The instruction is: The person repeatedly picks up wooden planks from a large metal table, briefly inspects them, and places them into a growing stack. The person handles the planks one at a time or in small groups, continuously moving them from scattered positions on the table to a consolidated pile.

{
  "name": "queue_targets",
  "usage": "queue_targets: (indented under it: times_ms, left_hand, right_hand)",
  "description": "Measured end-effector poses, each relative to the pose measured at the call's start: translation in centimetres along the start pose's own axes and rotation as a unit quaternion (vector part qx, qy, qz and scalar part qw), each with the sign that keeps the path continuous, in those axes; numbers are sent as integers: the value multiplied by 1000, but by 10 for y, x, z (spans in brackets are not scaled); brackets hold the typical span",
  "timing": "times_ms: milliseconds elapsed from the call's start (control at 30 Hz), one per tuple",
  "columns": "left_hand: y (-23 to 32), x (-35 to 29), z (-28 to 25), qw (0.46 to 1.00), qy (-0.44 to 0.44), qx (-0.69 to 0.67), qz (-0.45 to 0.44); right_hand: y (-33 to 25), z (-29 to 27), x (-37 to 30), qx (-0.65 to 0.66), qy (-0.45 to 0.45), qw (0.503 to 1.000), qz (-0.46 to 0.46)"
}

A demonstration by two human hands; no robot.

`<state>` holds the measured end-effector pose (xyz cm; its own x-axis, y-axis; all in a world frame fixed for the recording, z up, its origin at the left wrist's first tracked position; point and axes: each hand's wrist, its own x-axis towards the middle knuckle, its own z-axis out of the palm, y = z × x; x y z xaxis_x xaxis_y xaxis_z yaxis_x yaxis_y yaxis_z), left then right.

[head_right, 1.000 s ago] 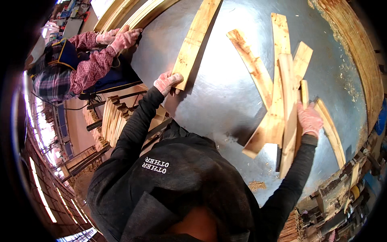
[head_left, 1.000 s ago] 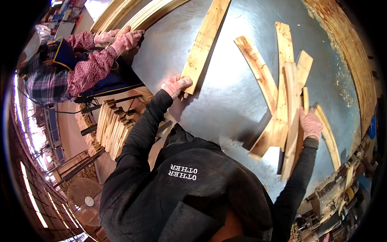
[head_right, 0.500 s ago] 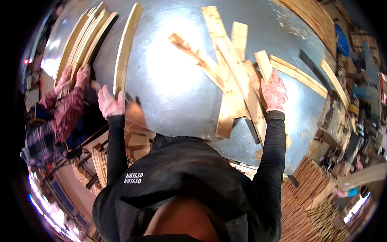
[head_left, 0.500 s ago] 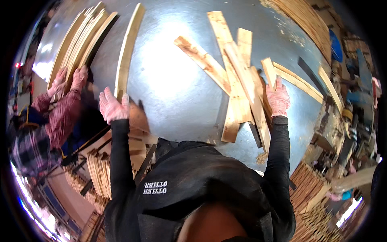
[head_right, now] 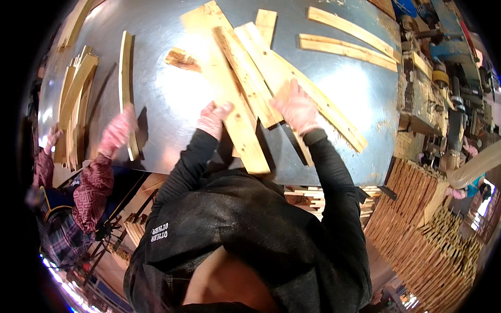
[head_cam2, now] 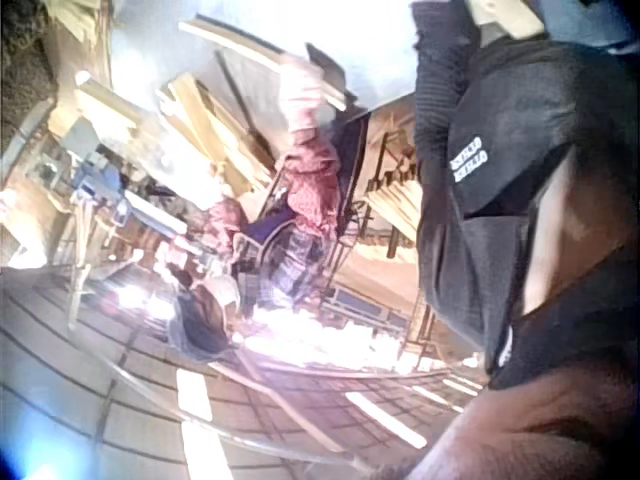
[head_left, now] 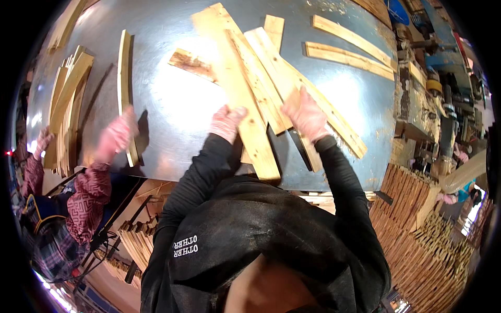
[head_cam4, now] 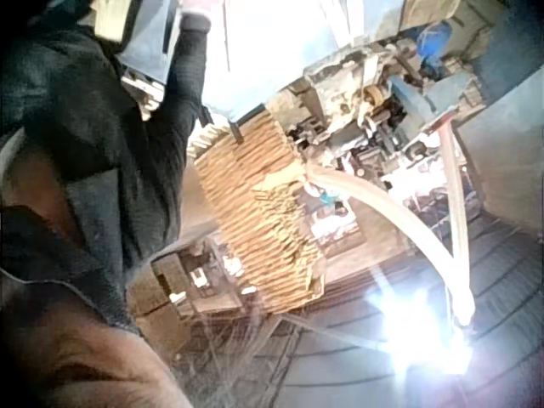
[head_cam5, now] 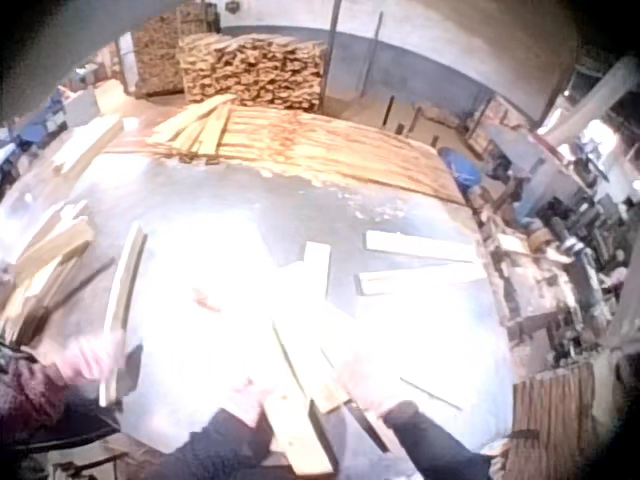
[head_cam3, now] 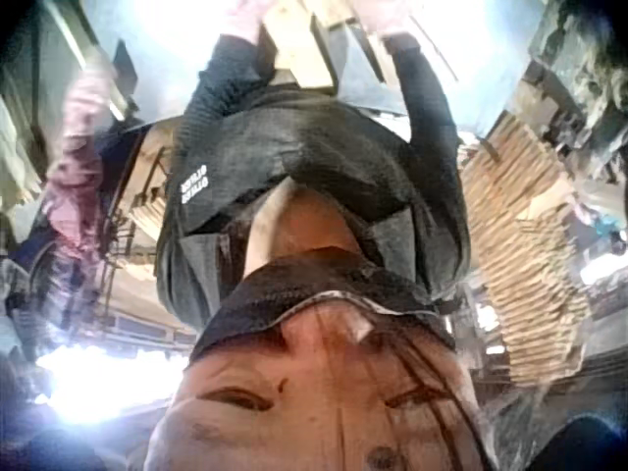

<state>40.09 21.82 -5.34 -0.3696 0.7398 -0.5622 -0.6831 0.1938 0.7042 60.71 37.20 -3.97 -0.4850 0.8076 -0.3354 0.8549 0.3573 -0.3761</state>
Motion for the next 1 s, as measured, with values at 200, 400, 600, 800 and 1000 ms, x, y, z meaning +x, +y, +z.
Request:
queue_targets:
  times_ms: [200, 400, 600, 800, 1000]
  left_hand:
    - [-8, 13, -32, 992, 79, 93, 16]
    - [-35, 20, -46, 994, 77, 39, 65]
    - [-12, 5, -11, 977, 51, -141, -150]
    - [-46, 30, -82, 989, 121, 78, 37]
    - [-7, 17, -54, 955, 251, -140, -70]
  right_hand:
    - [7, 22, -29, 279, 69, 948, 137]
    - [-67, -12, -16, 36, 77, 996, -23]
    - [-150, 43, -27, -98, -67, 980, -161]
    - [-98, 37, -16, -92, 127, 984, -80]
    - [-124, 25, -50, 28, -7, 999, -35]
